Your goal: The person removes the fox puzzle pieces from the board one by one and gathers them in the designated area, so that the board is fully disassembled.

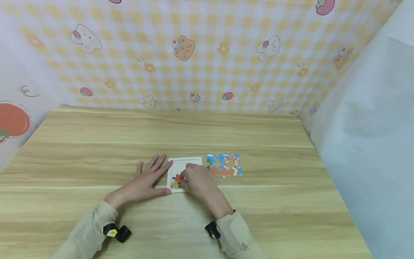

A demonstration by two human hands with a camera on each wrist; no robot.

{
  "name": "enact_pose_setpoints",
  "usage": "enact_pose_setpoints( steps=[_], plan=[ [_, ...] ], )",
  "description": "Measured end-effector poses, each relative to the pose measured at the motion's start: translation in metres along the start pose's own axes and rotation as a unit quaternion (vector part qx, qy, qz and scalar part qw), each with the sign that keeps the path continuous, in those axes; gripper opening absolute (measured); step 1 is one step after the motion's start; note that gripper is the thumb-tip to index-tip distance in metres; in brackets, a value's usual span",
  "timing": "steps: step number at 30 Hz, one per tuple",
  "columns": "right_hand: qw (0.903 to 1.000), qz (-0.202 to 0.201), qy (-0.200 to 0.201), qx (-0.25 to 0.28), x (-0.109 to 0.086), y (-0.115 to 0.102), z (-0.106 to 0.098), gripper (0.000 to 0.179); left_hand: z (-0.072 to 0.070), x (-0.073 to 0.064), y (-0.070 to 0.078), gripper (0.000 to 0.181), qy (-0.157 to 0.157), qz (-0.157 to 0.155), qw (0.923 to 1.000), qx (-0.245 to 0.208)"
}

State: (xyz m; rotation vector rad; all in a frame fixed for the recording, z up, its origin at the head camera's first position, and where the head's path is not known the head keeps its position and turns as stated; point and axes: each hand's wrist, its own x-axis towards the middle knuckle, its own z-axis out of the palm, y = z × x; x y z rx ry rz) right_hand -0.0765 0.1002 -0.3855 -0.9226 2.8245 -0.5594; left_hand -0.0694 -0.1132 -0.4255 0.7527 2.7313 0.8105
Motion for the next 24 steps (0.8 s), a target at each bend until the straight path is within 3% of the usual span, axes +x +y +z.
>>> enact_pose_setpoints(
  steps=[17,24],
  plan=[
    [0.9994,-0.006,0.031,0.012,-0.001,0.008,-0.004,0.012,-0.001,0.0,0.002,0.088,-0.007,-0.005,1.0,0.004],
    [0.9975,0.035,0.032,0.052,-0.005,0.023,-0.014,0.016,-0.004,0.0,0.002,0.087,-0.019,-0.004,0.9996,-0.018]
  ],
)
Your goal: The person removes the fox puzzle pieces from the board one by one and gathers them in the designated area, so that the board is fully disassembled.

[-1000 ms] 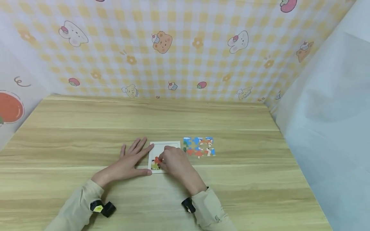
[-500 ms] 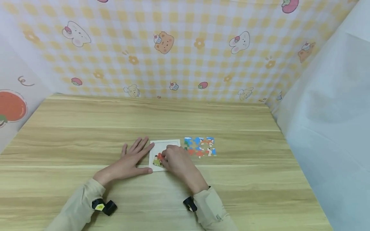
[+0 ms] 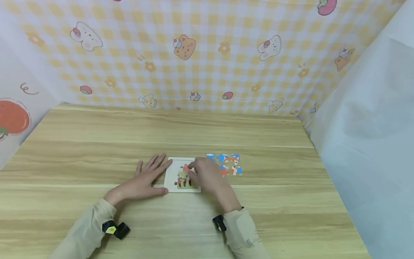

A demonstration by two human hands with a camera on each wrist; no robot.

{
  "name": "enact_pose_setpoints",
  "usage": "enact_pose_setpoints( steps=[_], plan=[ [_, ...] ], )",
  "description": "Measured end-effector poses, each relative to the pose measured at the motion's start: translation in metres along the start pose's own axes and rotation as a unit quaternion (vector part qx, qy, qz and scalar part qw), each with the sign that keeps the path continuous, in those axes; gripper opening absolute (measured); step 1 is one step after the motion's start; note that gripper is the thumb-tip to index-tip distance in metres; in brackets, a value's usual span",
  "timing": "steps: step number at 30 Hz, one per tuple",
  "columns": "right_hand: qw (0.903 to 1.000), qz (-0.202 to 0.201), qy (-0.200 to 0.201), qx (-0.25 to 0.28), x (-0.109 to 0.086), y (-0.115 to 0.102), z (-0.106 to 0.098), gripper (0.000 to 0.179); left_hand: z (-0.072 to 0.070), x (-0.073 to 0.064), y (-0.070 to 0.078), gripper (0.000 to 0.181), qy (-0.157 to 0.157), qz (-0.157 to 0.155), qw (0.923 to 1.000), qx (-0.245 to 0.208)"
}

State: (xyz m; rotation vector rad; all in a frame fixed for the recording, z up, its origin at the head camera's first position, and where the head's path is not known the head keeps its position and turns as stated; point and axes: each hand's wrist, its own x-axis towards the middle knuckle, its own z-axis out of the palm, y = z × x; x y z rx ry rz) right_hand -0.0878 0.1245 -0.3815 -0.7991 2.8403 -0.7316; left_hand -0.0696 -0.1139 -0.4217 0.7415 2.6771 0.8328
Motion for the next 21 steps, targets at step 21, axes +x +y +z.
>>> enact_pose_setpoints(
  steps=[21],
  plan=[
    [0.9977,-0.048,0.033,0.033,-0.041,0.055,-0.029,0.007,-0.006,-0.003,-0.002,0.087,-0.003,-0.018,0.999,-0.04]
  ],
)
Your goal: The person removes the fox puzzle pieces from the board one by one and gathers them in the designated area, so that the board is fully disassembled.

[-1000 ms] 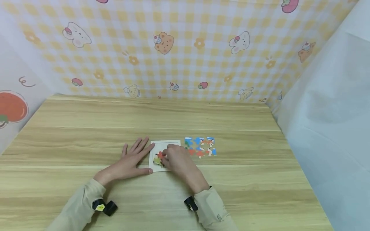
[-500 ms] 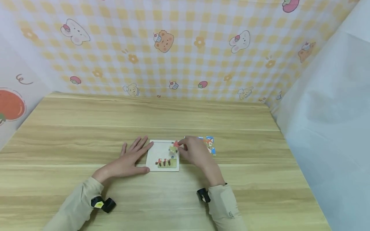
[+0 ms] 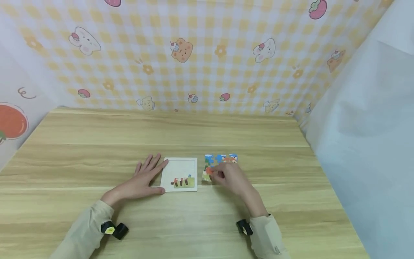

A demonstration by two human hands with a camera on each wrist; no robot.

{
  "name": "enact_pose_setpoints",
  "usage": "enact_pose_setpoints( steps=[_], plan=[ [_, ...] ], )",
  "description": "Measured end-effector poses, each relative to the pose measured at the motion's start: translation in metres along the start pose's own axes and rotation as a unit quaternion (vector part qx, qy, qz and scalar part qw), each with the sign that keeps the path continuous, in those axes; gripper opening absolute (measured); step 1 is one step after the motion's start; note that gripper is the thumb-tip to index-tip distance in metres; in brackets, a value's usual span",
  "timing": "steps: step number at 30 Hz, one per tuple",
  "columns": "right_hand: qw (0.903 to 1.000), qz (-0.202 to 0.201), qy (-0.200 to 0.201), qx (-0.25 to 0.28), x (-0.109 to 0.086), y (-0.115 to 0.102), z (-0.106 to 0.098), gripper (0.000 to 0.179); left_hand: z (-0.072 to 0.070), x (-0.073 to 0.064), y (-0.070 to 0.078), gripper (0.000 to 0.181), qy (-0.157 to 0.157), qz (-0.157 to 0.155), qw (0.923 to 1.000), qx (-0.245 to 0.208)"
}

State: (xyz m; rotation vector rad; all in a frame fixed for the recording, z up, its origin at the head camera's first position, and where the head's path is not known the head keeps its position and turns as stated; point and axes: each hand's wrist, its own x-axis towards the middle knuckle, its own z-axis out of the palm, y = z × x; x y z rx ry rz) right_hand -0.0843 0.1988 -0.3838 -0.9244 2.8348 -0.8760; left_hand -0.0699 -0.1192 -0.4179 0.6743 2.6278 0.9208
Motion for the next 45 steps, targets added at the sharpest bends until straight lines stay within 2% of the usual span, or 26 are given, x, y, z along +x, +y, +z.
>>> enact_pose_setpoints(
  steps=[3,7,17,22,28,34,39,45],
  plan=[
    [0.9997,-0.01,-0.016,0.015,-0.01,0.0,0.003,0.009,0.0,0.0,-0.001,0.088,-0.004,0.001,1.0,-0.002],
    [0.9993,-0.017,-0.023,0.024,-0.014,-0.001,0.005,0.01,0.0,0.0,-0.002,0.088,-0.002,0.005,1.0,-0.006],
    [0.9992,0.0,-0.038,-0.015,-0.012,-0.001,0.007,0.008,0.0,0.0,-0.002,0.088,-0.003,0.008,0.9999,-0.01],
    [0.9984,0.007,-0.036,-0.043,-0.012,-0.001,0.008,0.018,-0.001,0.001,-0.003,0.088,-0.002,0.01,0.9999,-0.009],
    [0.9976,0.009,-0.044,-0.052,-0.011,-0.004,0.013,0.009,0.0,0.002,-0.003,0.088,-0.002,0.01,0.9999,-0.009],
    [0.9963,0.012,-0.017,-0.084,-0.012,-0.006,0.014,0.016,0.001,0.002,-0.004,0.088,-0.004,0.012,0.9999,-0.005],
    [0.9924,-0.001,0.01,-0.123,-0.012,-0.008,0.017,0.014,0.001,0.002,-0.005,0.088,-0.006,0.012,0.9999,0.001],
    [0.9861,-0.002,0.016,-0.165,-0.013,-0.01,0.019,0.01,0.002,0.003,-0.005,0.088,-0.006,0.009,0.9999,0.004]
  ],
)
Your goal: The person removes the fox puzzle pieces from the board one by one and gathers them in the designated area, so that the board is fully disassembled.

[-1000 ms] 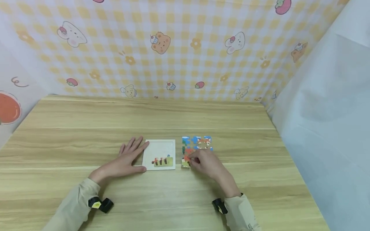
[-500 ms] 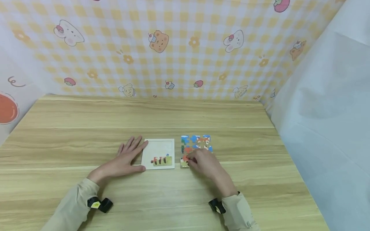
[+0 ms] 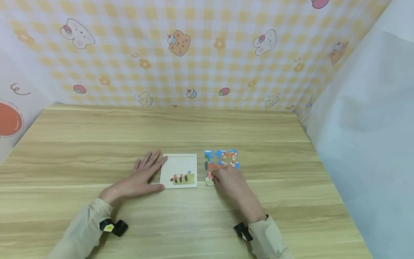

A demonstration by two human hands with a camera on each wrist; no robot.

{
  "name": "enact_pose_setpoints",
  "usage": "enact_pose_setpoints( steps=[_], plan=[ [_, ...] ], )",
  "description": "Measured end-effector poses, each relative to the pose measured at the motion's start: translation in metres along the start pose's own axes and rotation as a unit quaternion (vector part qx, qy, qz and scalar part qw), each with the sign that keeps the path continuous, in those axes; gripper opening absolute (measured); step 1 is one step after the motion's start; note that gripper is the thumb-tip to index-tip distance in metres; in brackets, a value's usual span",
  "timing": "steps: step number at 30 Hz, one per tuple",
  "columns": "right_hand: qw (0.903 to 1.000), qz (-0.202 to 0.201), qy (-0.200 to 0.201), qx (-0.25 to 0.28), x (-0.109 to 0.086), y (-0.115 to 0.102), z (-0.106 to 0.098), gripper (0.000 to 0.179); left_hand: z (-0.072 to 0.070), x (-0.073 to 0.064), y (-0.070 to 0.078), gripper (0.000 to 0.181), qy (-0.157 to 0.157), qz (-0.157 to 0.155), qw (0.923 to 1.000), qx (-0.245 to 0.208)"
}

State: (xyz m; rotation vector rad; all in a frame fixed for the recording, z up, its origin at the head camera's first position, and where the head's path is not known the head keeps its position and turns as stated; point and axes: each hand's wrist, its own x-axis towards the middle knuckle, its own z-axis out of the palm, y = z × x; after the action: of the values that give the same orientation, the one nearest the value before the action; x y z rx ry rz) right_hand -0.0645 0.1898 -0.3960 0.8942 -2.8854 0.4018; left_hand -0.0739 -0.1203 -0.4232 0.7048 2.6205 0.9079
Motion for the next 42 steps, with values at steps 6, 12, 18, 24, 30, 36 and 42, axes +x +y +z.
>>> enact_pose_setpoints(
  steps=[6,12,18,24,30,36,42],
  plan=[
    [0.9999,0.011,-0.009,0.002,-0.001,-0.0036,-0.0009,0.013,0.0009,-0.0005,-0.0013,0.089,-0.001,-0.001,1.0,0.001],
    [0.9999,0.009,-0.009,0.002,-0.0007,-0.0038,-0.0015,0.013,-0.0003,-0.0008,-0.0006,0.089,-0.002,-0.001,1.0,-0.006],
    [0.9996,0.023,-0.012,-0.006,-0.0006,-0.0043,-0.0024,0.016,-0.0019,0.0001,0.001,0.089,-0.003,0.0,1.0,-0.006],
    [0.9996,0.026,-0.004,0.007,0.0006,-0.0053,-0.002,0.019,-0.0031,0.0007,0.0015,0.089,-0.004,-0.001,1.0,-0.004],
    [0.9992,0.033,-0.013,0.017,0.0021,-0.0056,-0.0006,0.022,-0.0029,0.0003,0.0003,0.089,-0.006,-0.004,0.9999,-0.008],
    [0.9992,0.029,-0.011,0.024,0.0027,-0.0041,0.0024,0.027,-0.0027,0.0002,-0.0002,0.089,-0.007,-0.002,1.0,-0.006],
    [0.9997,0.011,0.004,0.022,0.0022,-0.0028,0.0041,0.031,-0.0018,0.0015,-0.0009,0.089,-0.009,-0.002,0.9999,-0.005]
  ],
)
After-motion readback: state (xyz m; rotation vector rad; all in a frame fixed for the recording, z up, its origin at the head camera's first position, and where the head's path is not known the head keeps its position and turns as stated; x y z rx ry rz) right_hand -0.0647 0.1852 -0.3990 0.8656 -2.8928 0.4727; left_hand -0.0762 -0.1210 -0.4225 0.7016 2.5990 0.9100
